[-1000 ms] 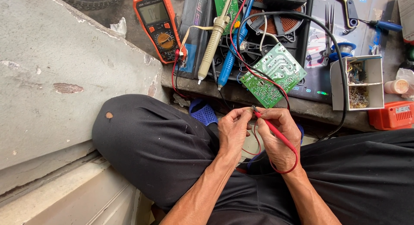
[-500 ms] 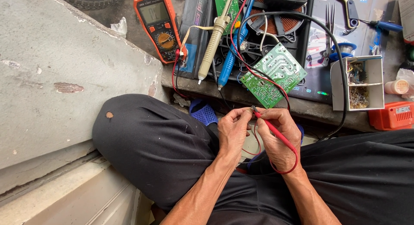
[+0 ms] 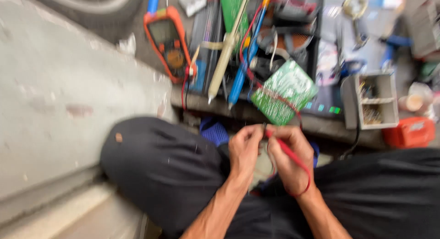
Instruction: The person sits on the ground and uses a multimeter to test a small black electronic component. They hold the component in one hand and touch the multimeter probes to its terminals while looking at the display. The person also handles a green circuit board and various tools on the workbench.
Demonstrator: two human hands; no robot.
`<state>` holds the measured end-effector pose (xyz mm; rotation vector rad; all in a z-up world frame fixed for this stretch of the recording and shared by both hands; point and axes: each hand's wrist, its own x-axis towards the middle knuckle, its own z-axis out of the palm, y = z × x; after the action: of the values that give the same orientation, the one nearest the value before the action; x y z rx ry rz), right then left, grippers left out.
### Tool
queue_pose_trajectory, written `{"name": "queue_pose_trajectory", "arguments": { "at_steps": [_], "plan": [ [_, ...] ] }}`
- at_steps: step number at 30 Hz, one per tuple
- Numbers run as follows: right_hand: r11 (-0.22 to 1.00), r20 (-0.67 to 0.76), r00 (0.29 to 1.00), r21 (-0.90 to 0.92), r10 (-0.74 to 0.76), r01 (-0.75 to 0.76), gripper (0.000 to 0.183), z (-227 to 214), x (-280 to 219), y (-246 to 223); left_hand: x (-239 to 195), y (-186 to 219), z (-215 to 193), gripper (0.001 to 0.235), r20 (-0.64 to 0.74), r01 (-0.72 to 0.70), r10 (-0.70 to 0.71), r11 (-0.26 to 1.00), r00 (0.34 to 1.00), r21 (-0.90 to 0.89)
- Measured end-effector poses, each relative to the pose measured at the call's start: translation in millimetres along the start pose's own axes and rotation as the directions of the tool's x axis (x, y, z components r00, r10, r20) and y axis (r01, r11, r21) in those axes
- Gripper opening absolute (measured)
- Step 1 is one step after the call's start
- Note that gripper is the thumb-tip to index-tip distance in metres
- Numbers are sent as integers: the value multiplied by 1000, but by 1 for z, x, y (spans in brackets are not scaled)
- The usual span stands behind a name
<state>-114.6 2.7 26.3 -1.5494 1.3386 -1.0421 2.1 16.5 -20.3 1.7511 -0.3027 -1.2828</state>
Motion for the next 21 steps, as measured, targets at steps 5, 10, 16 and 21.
{"name": "queue_pose_trajectory", "arguments": {
  "at_steps": [5,10,16,21],
  "plan": [
    [987,-24,990,91,137,-134,15,-15,17,-7,-9,49,13,24,29,121,-120,993,992,-9],
    [995,-54,993,25,101,-99,11,-14,21,-4,-3,54,15,28,-41,262,-258,956,965,134],
    [991,-86,988,47,132,-128,16,-21,25,-18,-21,76,29,27,-145,342,-321,927,936,157],
    [989,-74,988,69,136,-131,13,-32,28,-15,-29,77,41,25,-172,316,-300,946,938,76]
  ]
}}
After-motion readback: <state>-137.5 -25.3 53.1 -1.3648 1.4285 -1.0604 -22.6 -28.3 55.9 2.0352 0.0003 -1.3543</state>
